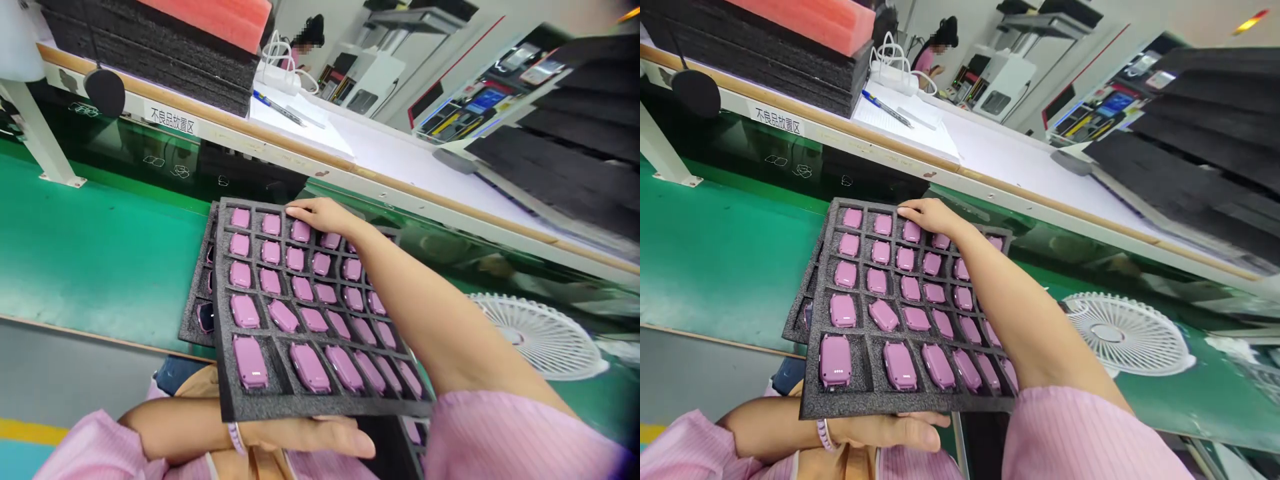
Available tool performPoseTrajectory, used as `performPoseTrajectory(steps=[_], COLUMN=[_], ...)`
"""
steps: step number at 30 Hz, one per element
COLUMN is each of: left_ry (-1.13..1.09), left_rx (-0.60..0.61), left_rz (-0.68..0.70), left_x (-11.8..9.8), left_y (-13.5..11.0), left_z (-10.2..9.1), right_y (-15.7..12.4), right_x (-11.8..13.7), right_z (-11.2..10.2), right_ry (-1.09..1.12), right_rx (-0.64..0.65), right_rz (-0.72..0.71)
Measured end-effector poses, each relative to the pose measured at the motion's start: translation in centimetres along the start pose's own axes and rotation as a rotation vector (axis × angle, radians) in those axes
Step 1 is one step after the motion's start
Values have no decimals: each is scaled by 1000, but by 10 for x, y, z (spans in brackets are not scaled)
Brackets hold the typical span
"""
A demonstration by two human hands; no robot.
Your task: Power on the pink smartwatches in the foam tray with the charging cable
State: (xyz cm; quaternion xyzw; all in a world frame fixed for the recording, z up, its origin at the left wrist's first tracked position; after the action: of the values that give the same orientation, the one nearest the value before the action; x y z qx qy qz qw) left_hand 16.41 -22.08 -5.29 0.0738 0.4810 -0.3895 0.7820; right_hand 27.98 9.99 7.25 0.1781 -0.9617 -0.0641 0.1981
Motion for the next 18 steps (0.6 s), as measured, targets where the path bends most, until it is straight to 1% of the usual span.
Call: performPoseTrajectory(steps=[2,3,6,8,11,13,15,16,17,18], left_ry=[3,-13,-76,-79,-80,-123,-158,-140,-98,-20], left_rx=[-58,-66,-20,10,-39,-80,-95,-86,-66,-37], left_rz=[-12,-19,-36,-67,-140,-149,-178,-198,-223,-194], left_x=[0,-3,-14,-17,-14,-13,-17,-21,-25,-31], left_y=[3,4,0,-4,-8,-11,-23,-35,-51,-70], left_z=[-8,-13,-25,-32,-42,-49,-57,-61,-67,-73], right_y=[16,24,38,43,46,47,44,40,33,25], right_x=[6,7,1,-6,-17,-22,-26,-28,-32,-36], right_z=[16,23,39,46,55,61,65,63,60,53], right_ry=[-65,-88,-132,-143,-161,-181,-207,-222,-239,-249], right_rx=[54,65,85,99,112,111,98,84,69,45], right_rz=[-93,-98,-71,-58,-39,-14,25,50,80,104])
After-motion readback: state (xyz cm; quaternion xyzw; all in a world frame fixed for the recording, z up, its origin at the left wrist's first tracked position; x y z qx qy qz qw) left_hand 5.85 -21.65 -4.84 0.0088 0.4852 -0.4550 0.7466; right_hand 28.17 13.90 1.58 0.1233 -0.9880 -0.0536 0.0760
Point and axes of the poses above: each hand's wrist, its own y-axis towards the middle knuckle, its own z-axis out of the palm, x = y × z, the point moved 2 cm from there along y, towards the middle knuckle, and after that the axes turned 14 degrees about -x, right-handed, at the moved point
